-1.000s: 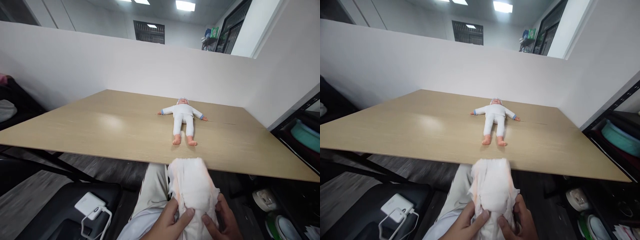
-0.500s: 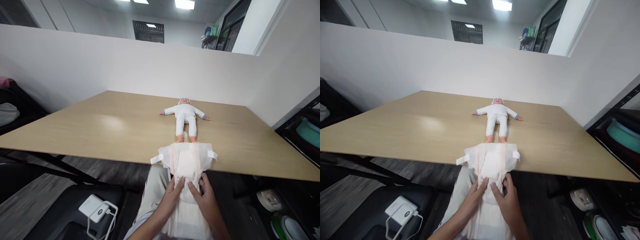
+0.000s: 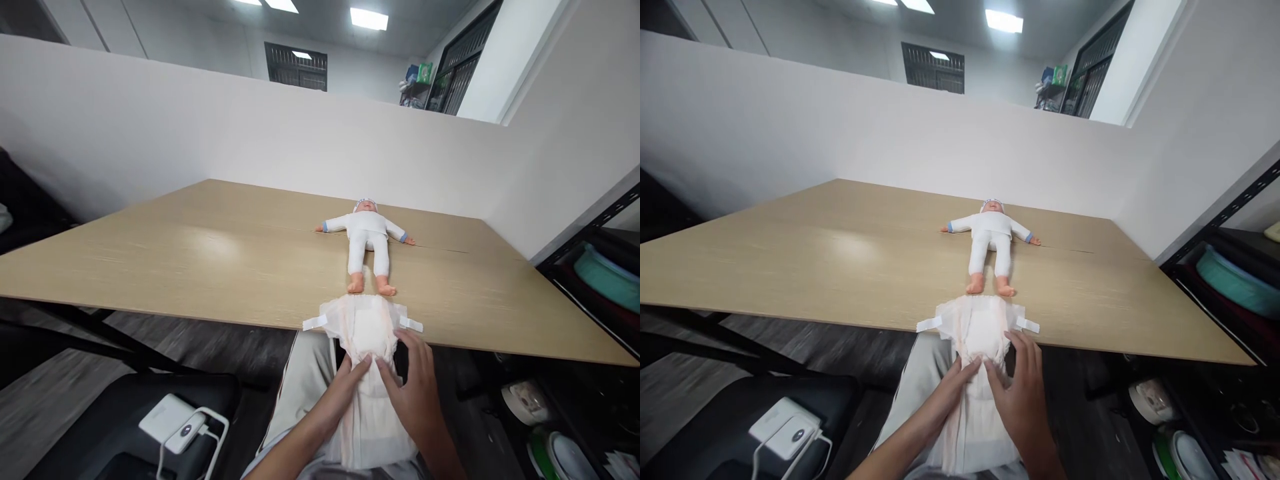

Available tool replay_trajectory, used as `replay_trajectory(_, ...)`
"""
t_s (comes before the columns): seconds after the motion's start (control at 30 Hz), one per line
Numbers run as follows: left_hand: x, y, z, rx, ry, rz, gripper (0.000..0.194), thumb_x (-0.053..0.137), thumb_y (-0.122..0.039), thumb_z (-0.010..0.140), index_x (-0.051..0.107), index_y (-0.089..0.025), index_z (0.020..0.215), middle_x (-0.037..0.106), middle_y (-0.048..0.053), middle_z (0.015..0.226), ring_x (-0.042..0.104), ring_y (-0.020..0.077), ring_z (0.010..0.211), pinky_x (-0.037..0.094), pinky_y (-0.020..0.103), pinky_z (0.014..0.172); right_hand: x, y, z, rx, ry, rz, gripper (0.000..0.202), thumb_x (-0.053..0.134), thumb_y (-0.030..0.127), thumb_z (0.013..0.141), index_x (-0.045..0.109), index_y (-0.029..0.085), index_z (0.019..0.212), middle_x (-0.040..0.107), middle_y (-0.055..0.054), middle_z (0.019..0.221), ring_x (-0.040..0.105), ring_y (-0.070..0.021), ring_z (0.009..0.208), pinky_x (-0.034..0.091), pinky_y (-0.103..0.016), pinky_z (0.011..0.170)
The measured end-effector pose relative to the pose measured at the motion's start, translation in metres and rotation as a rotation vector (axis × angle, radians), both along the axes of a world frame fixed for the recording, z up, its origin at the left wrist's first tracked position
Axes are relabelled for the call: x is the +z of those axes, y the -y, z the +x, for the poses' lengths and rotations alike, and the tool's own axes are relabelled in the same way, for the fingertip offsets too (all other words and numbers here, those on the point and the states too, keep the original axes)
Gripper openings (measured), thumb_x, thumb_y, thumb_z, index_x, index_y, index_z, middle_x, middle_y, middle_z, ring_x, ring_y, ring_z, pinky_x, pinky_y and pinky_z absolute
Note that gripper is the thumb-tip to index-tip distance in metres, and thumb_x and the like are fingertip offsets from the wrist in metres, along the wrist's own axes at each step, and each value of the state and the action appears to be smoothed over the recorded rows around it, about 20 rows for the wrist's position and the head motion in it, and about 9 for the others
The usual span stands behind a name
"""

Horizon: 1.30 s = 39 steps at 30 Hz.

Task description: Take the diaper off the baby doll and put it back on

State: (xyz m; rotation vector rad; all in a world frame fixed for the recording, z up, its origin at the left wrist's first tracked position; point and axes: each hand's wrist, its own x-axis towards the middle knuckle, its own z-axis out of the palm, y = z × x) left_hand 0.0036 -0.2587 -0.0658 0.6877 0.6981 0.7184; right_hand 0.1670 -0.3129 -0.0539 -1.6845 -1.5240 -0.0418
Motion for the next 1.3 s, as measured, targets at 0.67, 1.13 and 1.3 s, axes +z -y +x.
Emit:
replay_trajectory(0.67, 0.084, -0.121, -0.064, -0.221, -0.692, 1.133, 0.037, 0.047, -0.049, 0.110, 0.068, -0.019, 0.108, 0.073, 0.006, 0.101, 0.065, 0.0218, 0.093, 0.050, 0.030, 0.086, 0.009, -0.090, 0.014, 0.418, 0.351, -0.316, 0.063, 0.048, 0.037, 0.108, 0.037, 0.024, 0.169, 0.039, -0.007, 0.175, 0.034, -0.0257, 0.163, 0.030, -0.052, 0.134)
replay_trajectory(1.13, 0.060, -0.263, 0.048, -0.623, -0.682, 2.038, 0.081, 0.074, 0.001, 0.074, 0.062, -0.036, 0.145, 0.036, 0.001, 0.177, 0.034, 0.0352, 0.161, 0.026, 0.046, 0.129, 0.001, -0.085, 0.008, 0.403, 0.290, -0.267, 0.074, 0.058, 0.030, 0.099, 0.036, 0.029, 0.170, 0.037, -0.001, 0.175, 0.039, -0.0307, 0.160, 0.035, -0.055, 0.131)
replay_trajectory(1.3, 0.067, -0.274, 0.060, -0.648, -0.563, 2.137, 0.035, 0.068, -0.014, 0.087, 0.075, -0.028, 0.118, 0.067, 0.008, 0.148, 0.054, 0.0344, 0.141, 0.035, 0.046, 0.118, -0.002, -0.086, 0.012, 0.430, 0.302, -0.298, 0.080, 0.061, 0.032, 0.098, 0.030, 0.029, 0.172, 0.035, -0.002, 0.176, 0.041, -0.0320, 0.159, 0.038, -0.055, 0.129)
